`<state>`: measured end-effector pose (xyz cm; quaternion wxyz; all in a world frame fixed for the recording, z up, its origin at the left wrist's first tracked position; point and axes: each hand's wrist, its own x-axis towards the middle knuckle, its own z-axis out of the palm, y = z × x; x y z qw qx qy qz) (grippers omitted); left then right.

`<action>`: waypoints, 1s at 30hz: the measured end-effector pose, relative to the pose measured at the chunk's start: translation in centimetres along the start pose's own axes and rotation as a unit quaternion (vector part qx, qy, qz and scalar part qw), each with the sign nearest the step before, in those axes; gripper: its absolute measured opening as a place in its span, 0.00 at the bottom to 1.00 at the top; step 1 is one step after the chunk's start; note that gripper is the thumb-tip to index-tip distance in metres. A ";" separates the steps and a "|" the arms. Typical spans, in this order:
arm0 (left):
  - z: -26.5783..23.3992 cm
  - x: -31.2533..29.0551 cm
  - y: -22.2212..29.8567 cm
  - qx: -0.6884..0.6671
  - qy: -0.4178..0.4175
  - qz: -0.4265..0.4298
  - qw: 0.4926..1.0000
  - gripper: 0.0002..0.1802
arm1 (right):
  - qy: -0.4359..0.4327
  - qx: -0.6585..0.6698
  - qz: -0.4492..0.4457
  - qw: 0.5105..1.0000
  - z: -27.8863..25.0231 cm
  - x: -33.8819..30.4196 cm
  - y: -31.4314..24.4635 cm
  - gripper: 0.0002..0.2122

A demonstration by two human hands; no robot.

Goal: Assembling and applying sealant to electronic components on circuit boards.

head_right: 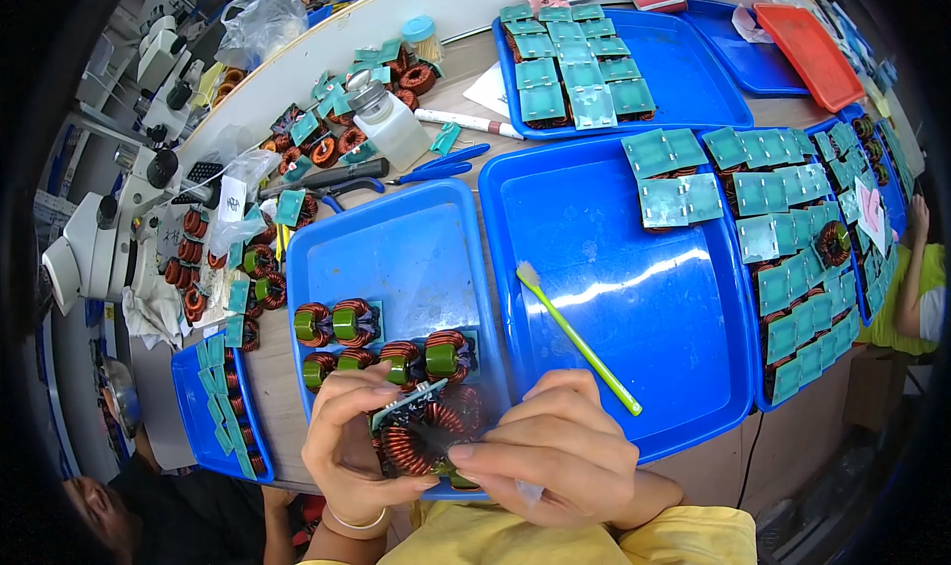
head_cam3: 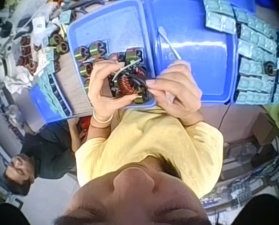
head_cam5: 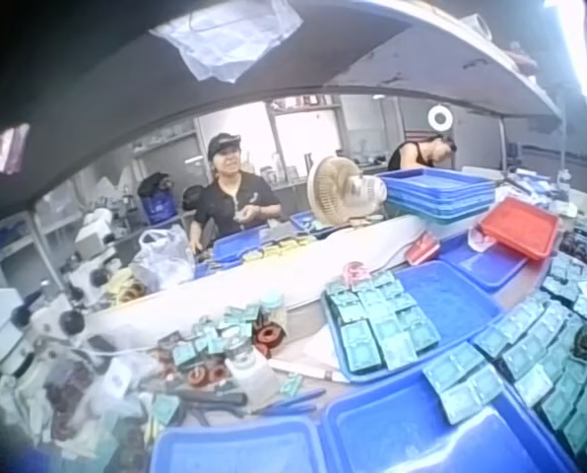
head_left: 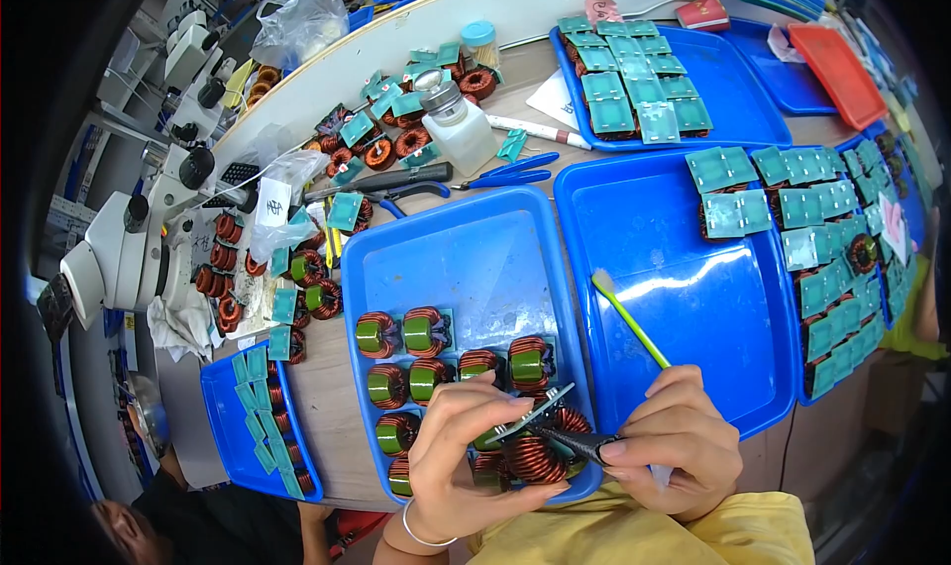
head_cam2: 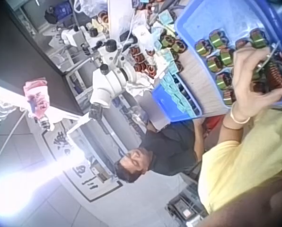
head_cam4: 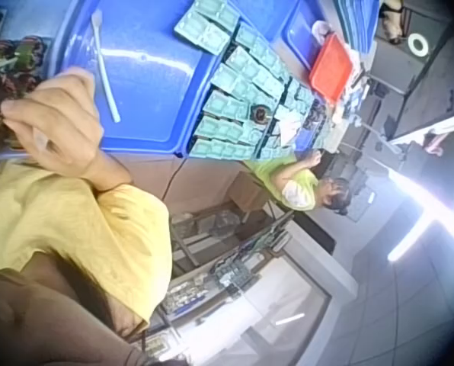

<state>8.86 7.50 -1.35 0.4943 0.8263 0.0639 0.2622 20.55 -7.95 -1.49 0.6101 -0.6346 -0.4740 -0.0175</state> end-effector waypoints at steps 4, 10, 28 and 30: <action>0.0 -0.2 -0.1 -0.004 -0.003 -0.005 1.000 0.34 | -0.009 -0.004 0.008 1.000 -0.2 0.1 -0.1 0.11; 0.0 -0.5 -0.5 -0.059 0.002 -0.016 0.998 0.33 | 0.009 0.041 0.008 0.999 -0.8 -1.0 1.5 0.21; 0.1 -0.6 -0.2 -0.213 -0.006 -0.069 0.975 0.33 | -0.029 0.195 0.131 0.971 0.9 -1.7 1.1 0.38; 0.0 -0.6 -0.4 -0.227 -0.034 -0.062 0.971 0.34 | 0.011 0.183 0.117 0.976 1.1 -2.1 1.0 0.38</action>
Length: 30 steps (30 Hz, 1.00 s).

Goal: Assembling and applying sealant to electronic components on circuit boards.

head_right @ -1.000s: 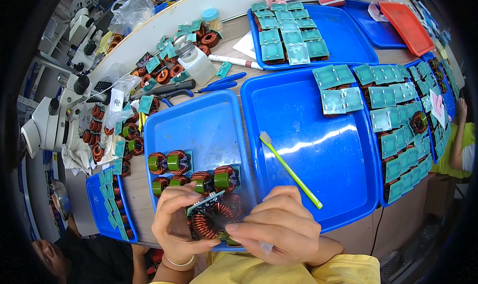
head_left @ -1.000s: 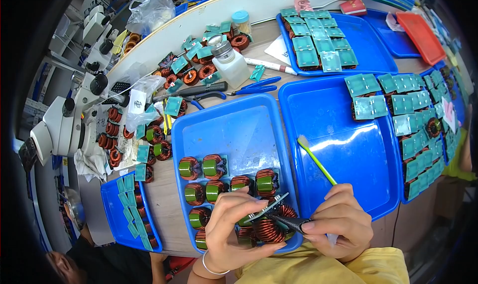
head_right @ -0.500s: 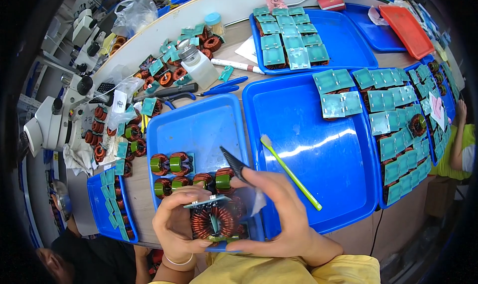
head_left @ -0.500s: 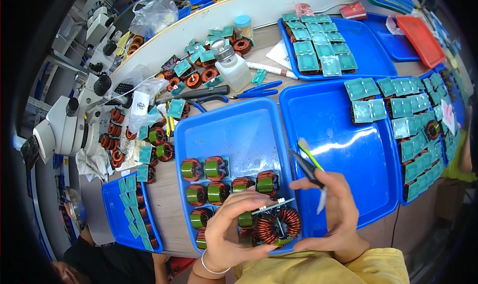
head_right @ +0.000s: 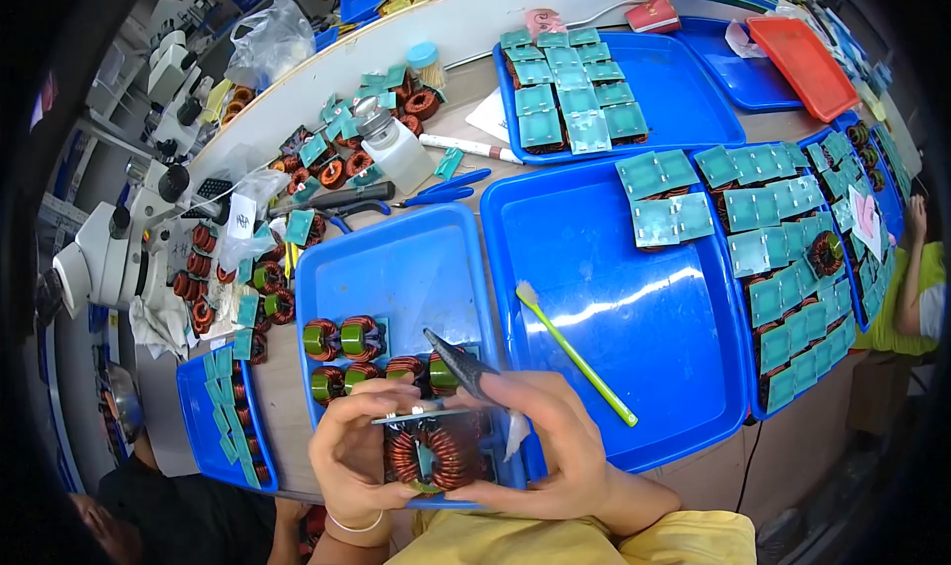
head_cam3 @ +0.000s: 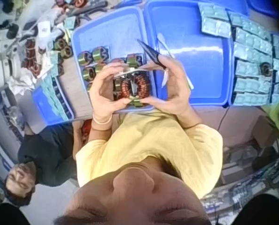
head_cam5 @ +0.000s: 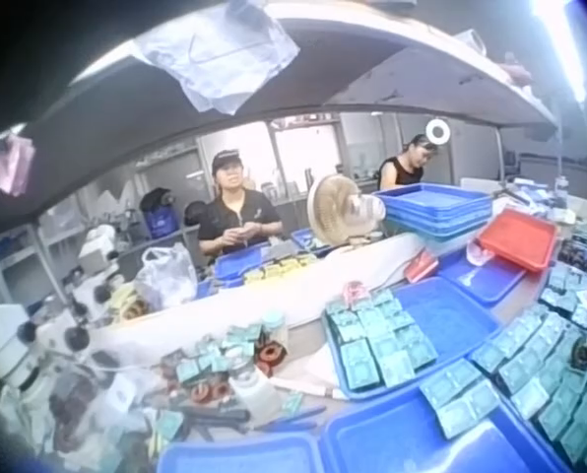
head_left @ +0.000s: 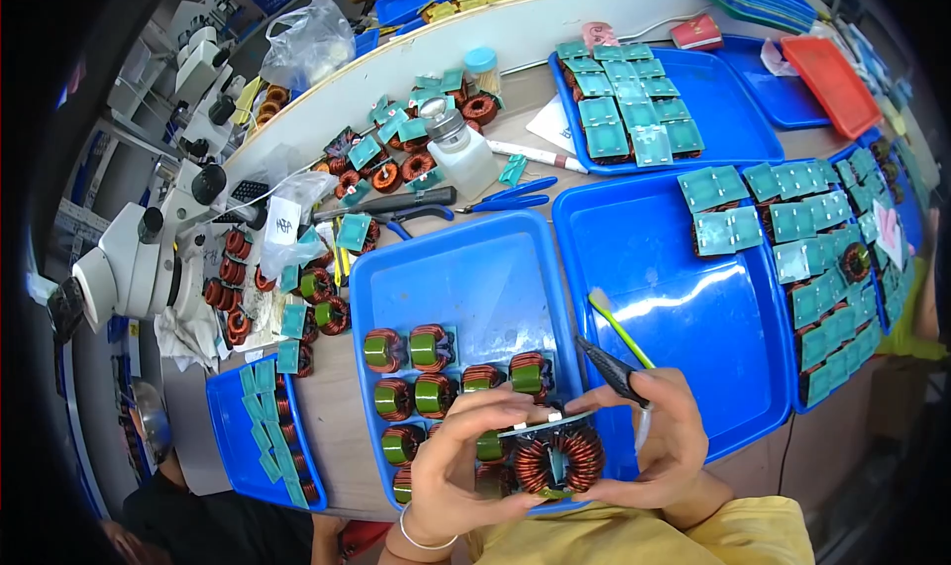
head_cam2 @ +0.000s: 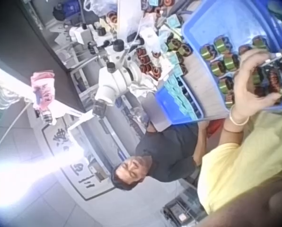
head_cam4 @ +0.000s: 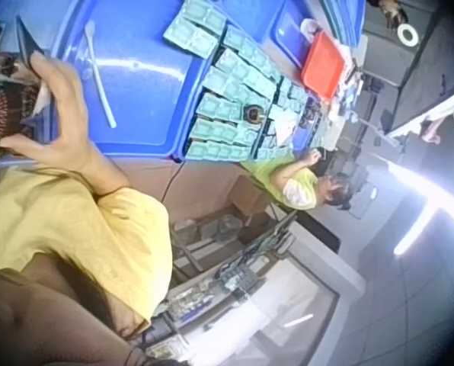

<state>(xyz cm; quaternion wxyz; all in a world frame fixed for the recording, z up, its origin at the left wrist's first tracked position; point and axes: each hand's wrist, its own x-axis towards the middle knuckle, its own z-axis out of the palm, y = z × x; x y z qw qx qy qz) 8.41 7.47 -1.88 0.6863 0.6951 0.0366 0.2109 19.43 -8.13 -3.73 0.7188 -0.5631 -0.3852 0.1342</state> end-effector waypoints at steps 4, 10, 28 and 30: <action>0.3 0.0 0.3 -0.063 -0.008 -0.057 0.996 0.34 | -0.045 -0.059 -0.043 0.996 -0.7 0.3 -0.2 0.47; 0.4 0.4 0.2 -0.042 -0.041 -0.063 0.996 0.33 | -0.026 -0.079 -0.078 0.993 -0.6 0.2 -0.4 0.48; 1.4 0.2 0.0 -0.056 0.007 -0.059 0.997 0.34 | -0.026 -0.110 -0.097 0.989 -0.3 0.2 -0.5 0.48; 0.9 0.3 -0.3 -0.002 -0.030 -0.007 1.000 0.36 | 0.041 -0.061 -0.126 0.989 0.3 0.0 0.0 0.38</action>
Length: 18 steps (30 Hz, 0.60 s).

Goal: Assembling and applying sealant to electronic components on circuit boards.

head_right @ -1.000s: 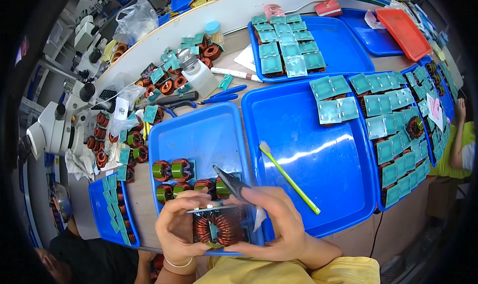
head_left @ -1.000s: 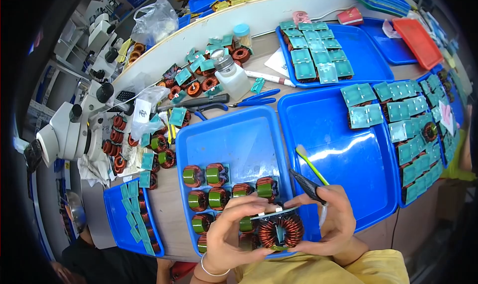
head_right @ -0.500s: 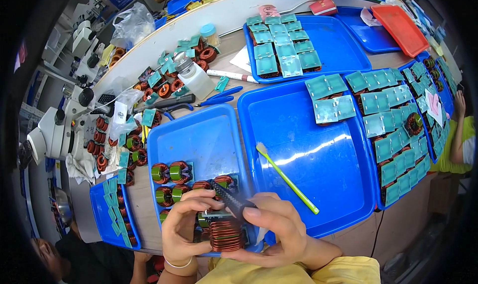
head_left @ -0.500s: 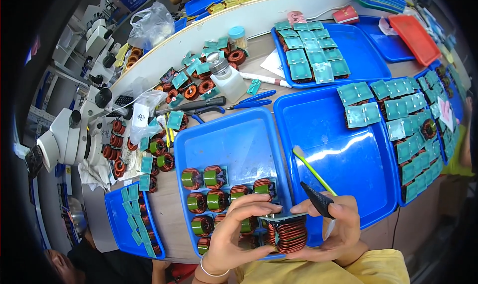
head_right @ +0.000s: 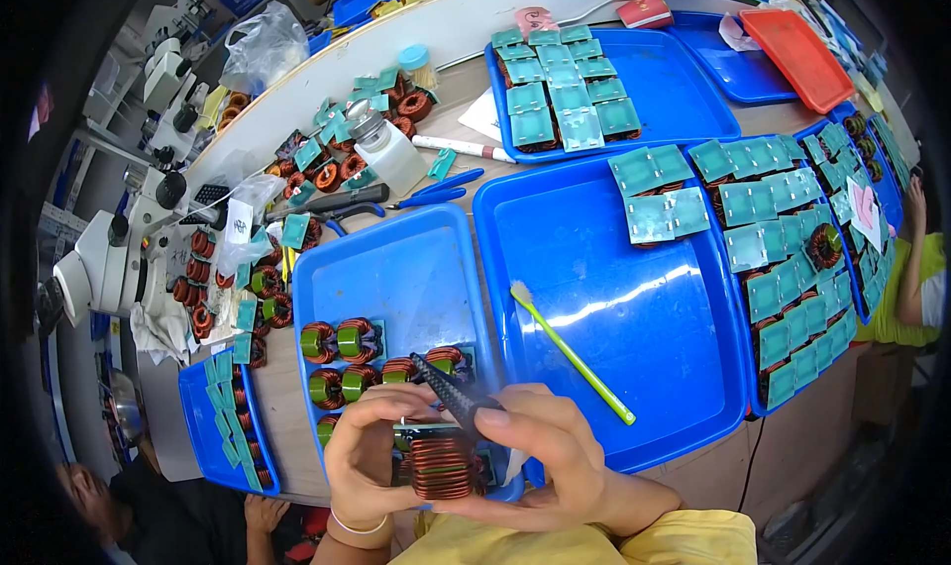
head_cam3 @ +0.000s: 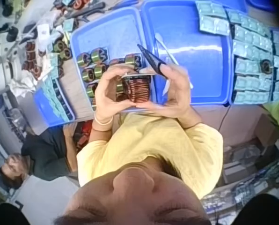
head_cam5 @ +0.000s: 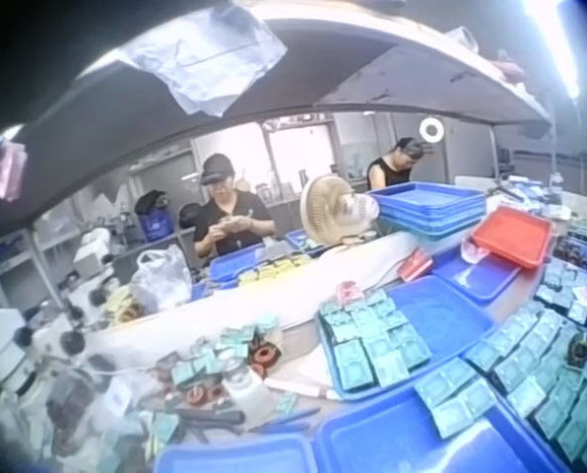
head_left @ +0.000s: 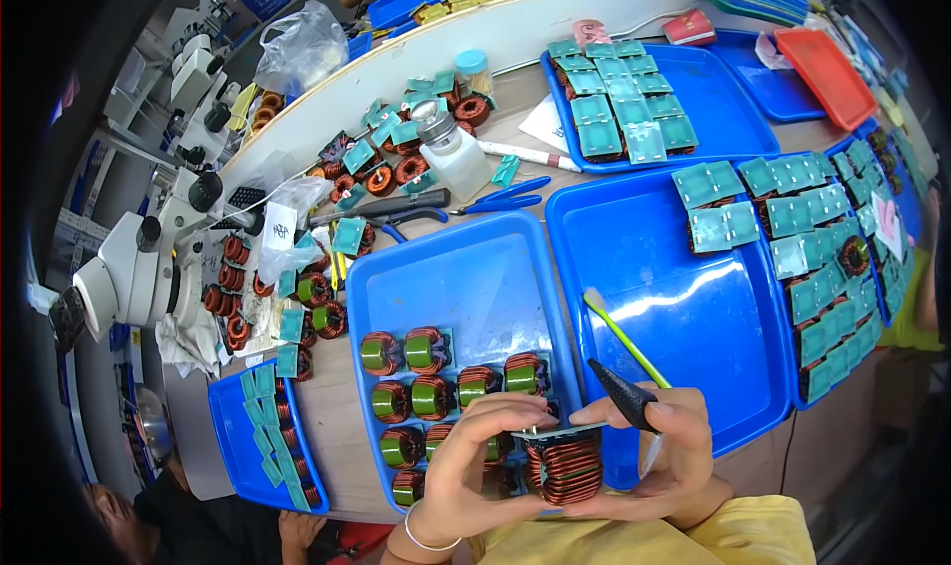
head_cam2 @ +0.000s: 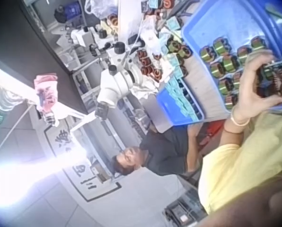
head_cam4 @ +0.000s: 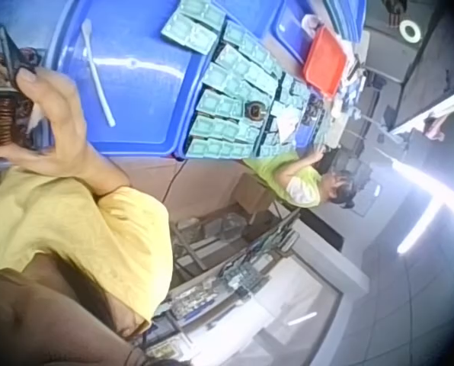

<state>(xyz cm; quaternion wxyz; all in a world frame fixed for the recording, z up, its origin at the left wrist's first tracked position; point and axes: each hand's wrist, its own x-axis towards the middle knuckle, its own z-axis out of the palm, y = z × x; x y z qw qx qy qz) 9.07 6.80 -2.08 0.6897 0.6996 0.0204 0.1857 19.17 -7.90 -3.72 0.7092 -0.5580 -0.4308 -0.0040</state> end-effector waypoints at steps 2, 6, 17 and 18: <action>-0.2 0.1 0.1 0.024 -0.007 0.005 1.000 0.36 | -0.007 -0.001 -0.020 1.000 0.0 0.4 0.0 0.37; -0.4 -0.2 0.4 0.043 0.000 0.004 0.999 0.36 | -0.093 -0.047 -0.015 0.994 -0.5 1.3 -0.8 0.48; -0.1 0.0 1.1 0.051 0.017 0.038 0.998 0.34 | -0.073 -0.053 0.001 0.996 -0.5 1.6 -1.6 0.39; 0.0 0.0 1.2 0.039 0.025 0.039 0.998 0.34 | -0.054 -0.041 0.005 0.998 -0.6 1.7 -1.8 0.31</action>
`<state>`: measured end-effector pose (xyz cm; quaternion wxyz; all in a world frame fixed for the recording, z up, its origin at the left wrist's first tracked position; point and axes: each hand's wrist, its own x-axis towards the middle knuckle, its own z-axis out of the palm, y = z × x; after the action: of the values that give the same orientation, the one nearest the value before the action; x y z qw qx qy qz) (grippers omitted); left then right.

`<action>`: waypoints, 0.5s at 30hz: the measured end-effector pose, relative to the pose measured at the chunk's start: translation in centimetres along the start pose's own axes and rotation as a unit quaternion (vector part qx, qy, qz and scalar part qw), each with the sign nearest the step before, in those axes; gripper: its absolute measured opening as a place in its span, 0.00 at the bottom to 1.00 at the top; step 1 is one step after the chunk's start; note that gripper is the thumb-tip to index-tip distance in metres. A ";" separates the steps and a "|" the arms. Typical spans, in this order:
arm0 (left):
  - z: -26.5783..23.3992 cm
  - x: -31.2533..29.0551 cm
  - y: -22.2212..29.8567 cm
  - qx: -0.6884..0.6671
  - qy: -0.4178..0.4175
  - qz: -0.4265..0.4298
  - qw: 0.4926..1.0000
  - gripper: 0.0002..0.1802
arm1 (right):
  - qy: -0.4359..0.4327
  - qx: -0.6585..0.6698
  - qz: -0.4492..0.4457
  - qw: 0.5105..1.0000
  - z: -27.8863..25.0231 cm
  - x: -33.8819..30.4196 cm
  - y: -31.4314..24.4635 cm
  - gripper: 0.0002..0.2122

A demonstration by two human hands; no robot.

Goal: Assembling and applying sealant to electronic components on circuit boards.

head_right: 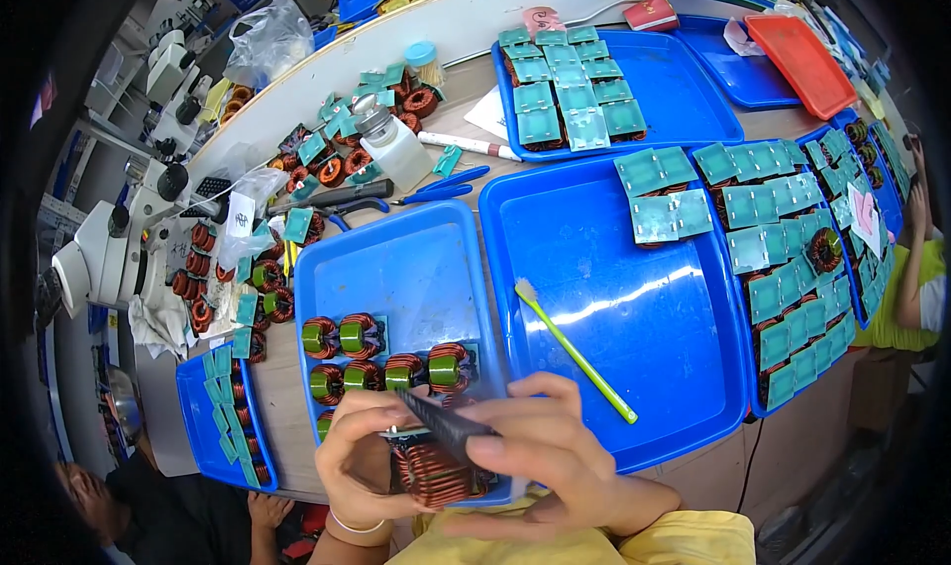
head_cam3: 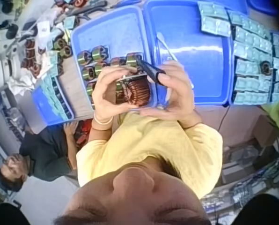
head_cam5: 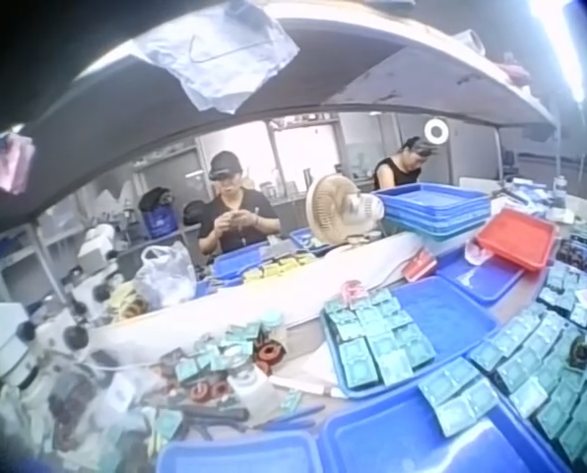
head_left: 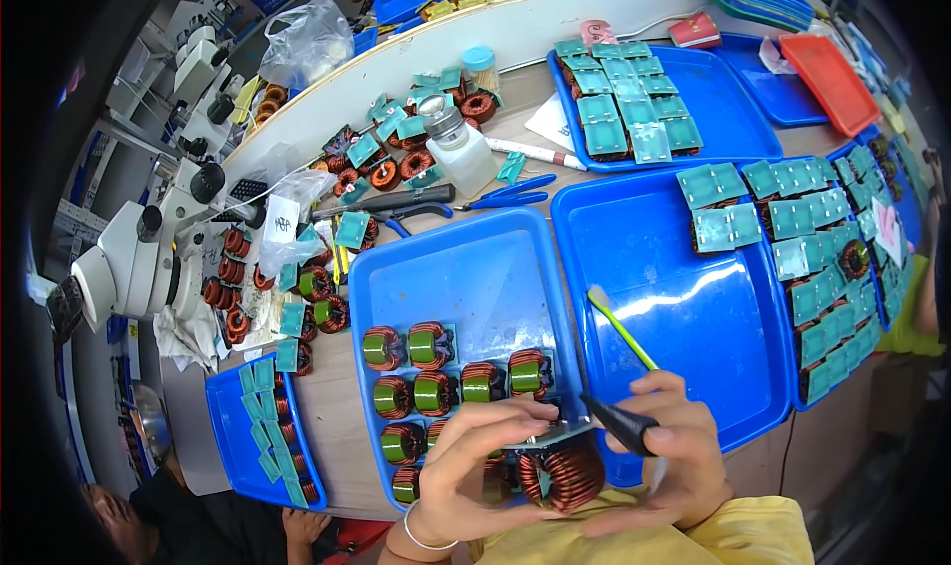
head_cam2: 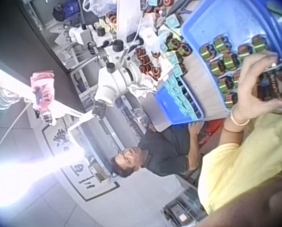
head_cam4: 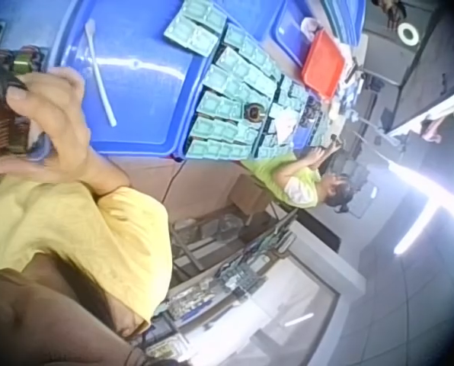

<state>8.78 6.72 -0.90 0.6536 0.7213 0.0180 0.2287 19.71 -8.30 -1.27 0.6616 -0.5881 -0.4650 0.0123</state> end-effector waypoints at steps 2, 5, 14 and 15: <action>0.1 0.0 -0.3 0.020 0.008 0.011 1.000 0.34 | -0.003 -0.022 -0.017 1.000 -1.0 -0.2 -0.2 0.27; 0.2 0.1 -0.7 0.059 0.023 0.008 0.998 0.34 | 0.004 -0.057 -0.006 0.998 -1.5 -0.2 -0.6 0.16; 0.3 -0.2 -0.6 0.137 0.035 0.034 0.989 0.32 | 0.011 -0.113 -0.004 0.994 -0.9 0.4 -0.9 0.13; 0.2 -0.2 -0.6 0.145 0.038 0.037 0.988 0.32 | 0.003 -0.118 0.001 0.993 -0.9 0.5 -0.9 0.13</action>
<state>8.85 6.52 -1.56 0.5318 0.7996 0.0490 0.2747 20.12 -9.00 -0.13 0.5886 -0.6628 -0.4609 -0.0439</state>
